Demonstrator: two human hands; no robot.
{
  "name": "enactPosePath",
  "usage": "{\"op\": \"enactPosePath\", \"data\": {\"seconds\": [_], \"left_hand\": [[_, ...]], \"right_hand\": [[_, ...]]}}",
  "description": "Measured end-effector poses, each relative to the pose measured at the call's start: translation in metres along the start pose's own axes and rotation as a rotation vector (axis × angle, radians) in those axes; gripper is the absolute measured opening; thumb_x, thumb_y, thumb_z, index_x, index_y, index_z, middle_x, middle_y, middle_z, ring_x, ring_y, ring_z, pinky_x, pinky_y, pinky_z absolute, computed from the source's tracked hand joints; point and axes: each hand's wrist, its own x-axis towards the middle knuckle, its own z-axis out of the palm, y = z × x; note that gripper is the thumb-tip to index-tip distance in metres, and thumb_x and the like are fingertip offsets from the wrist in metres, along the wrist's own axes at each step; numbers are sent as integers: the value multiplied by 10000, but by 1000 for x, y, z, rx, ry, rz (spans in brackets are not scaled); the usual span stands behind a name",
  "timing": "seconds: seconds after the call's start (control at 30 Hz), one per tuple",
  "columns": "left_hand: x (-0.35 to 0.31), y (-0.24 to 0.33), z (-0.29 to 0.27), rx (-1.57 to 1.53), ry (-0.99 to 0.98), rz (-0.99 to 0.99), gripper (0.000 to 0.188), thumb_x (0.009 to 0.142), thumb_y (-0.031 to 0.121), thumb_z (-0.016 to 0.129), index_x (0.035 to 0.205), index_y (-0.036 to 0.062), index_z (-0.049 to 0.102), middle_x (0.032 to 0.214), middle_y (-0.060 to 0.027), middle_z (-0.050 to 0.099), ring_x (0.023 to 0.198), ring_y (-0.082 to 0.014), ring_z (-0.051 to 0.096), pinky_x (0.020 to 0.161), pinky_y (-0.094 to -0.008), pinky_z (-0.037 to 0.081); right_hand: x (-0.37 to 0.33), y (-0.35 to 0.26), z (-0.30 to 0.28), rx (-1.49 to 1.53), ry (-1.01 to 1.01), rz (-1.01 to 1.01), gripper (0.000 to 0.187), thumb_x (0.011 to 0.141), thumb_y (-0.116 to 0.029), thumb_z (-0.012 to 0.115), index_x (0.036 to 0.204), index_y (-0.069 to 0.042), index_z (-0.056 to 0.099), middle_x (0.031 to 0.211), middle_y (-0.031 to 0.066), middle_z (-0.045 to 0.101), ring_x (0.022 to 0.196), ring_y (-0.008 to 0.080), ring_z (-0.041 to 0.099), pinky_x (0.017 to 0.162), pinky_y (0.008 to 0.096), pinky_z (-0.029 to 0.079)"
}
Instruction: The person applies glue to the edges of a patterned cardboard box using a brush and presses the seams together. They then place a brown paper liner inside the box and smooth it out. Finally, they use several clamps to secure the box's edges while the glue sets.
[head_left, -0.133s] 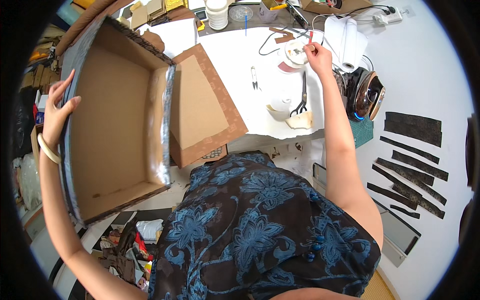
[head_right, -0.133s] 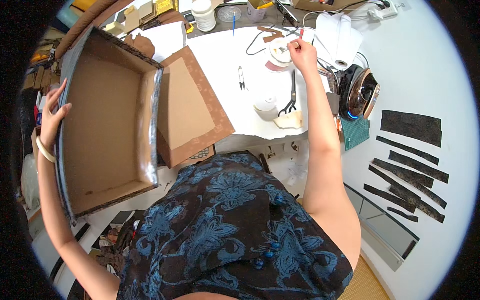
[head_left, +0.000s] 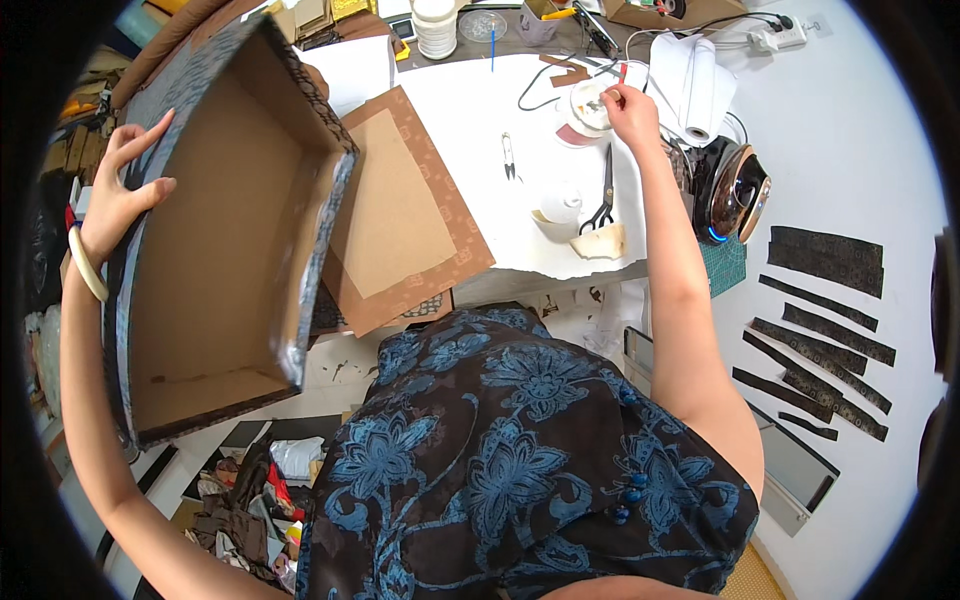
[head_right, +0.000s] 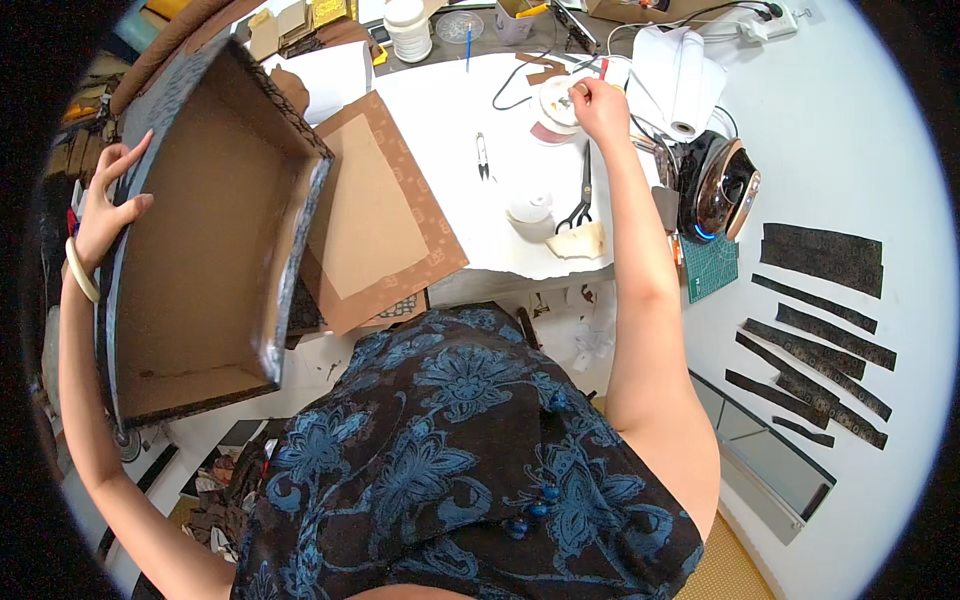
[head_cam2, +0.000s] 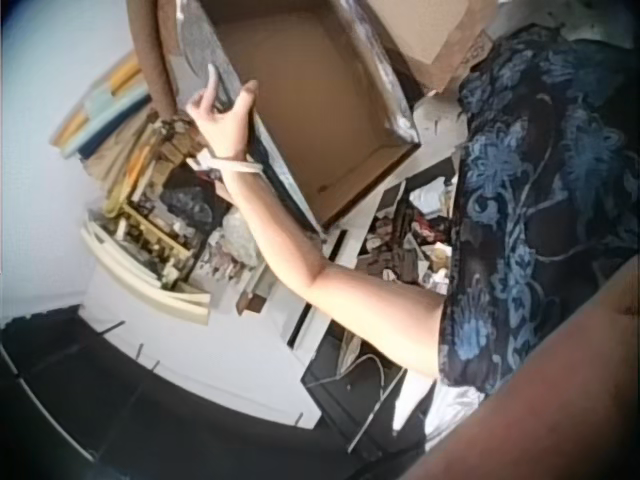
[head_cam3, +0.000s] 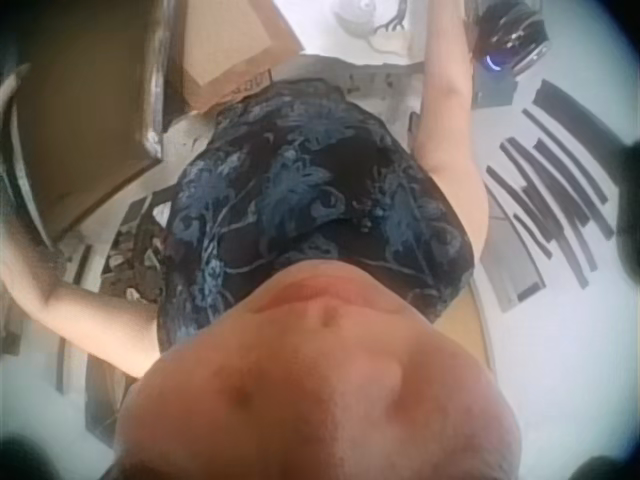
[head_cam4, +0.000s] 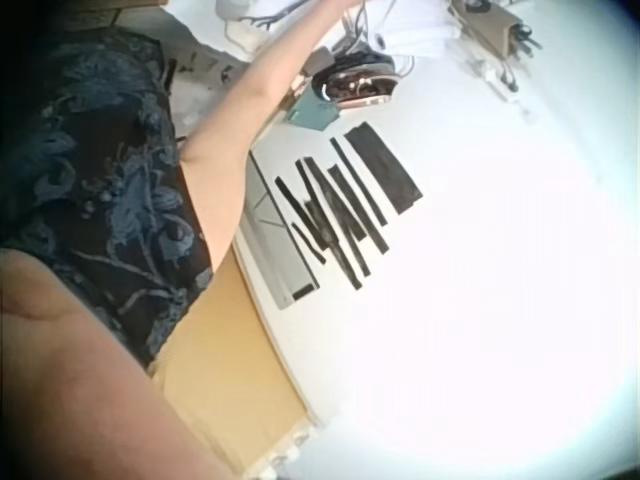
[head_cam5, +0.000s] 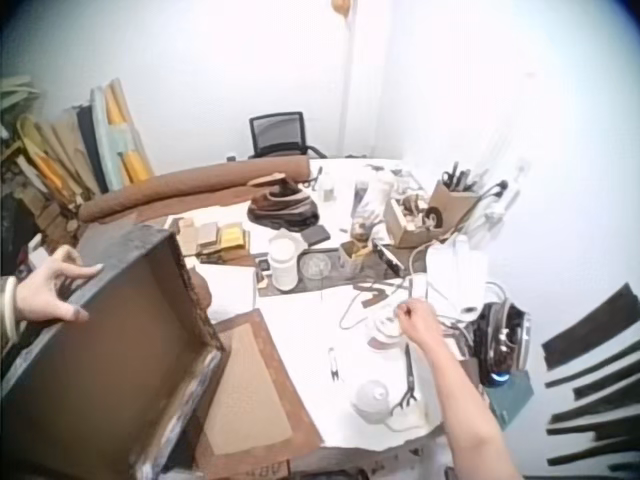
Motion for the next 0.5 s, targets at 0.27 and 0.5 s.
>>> {"op": "enactPosePath", "data": {"seconds": [0.27, 0.5], "left_hand": [[40, 33, -2, 33, -82, 216, 905, 564, 426, 774, 1390, 76, 650, 1147, -88, 411, 1169, -228, 472, 1130, -315, 280], [33, -9, 39, -121, 39, 303, 989, 571, 526, 814, 1419, 54, 620, 1177, -82, 387, 1184, -233, 444, 1131, -350, 268]], "right_hand": [[22, 0, 36, -25, 67, 137, 250, 848, -334, 740, 908, -95, 784, 805, 130, 738, 763, 320, 710, 719, 393, 545], [3, 30, 24, 317, 371, 412, 281, 845, -343, 746, 889, -68, 788, 707, 105, 718, 679, 235, 702, 690, 348, 534]]}}
